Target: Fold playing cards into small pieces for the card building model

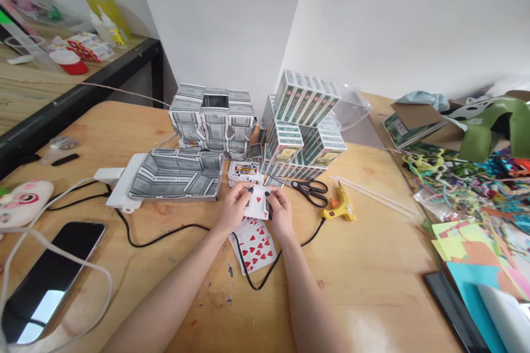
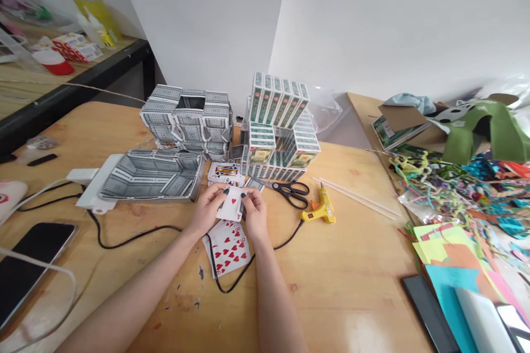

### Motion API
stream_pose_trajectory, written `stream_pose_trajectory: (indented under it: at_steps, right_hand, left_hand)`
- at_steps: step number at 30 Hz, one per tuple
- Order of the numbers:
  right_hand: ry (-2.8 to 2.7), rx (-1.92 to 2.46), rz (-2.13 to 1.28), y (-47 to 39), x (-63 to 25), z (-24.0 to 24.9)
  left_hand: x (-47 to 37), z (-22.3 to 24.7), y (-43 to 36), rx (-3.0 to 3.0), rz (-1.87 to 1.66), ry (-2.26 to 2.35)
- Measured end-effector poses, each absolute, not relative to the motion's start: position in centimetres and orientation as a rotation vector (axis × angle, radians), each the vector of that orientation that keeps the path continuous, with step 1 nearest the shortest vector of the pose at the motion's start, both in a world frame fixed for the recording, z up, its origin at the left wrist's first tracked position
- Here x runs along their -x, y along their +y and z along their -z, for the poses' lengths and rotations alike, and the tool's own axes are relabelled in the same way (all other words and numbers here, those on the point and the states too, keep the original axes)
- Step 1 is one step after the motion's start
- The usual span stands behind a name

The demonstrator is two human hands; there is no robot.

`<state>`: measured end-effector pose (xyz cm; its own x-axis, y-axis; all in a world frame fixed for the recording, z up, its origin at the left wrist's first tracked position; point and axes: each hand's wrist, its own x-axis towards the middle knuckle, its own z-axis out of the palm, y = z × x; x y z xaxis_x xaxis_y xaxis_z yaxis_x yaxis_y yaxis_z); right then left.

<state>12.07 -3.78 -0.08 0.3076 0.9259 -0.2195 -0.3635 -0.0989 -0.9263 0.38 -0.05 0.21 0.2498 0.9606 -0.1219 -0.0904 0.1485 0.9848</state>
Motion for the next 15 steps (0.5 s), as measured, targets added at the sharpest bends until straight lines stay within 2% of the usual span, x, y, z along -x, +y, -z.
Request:
stream_pose_trajectory:
  at_steps: [15]
  right_hand:
    - [-0.602,1.205,-1.259,-3.75,-12.04,-0.07]
  left_hand:
    - [-0.29,0.28,0.27,-1.205,-1.012,1.04]
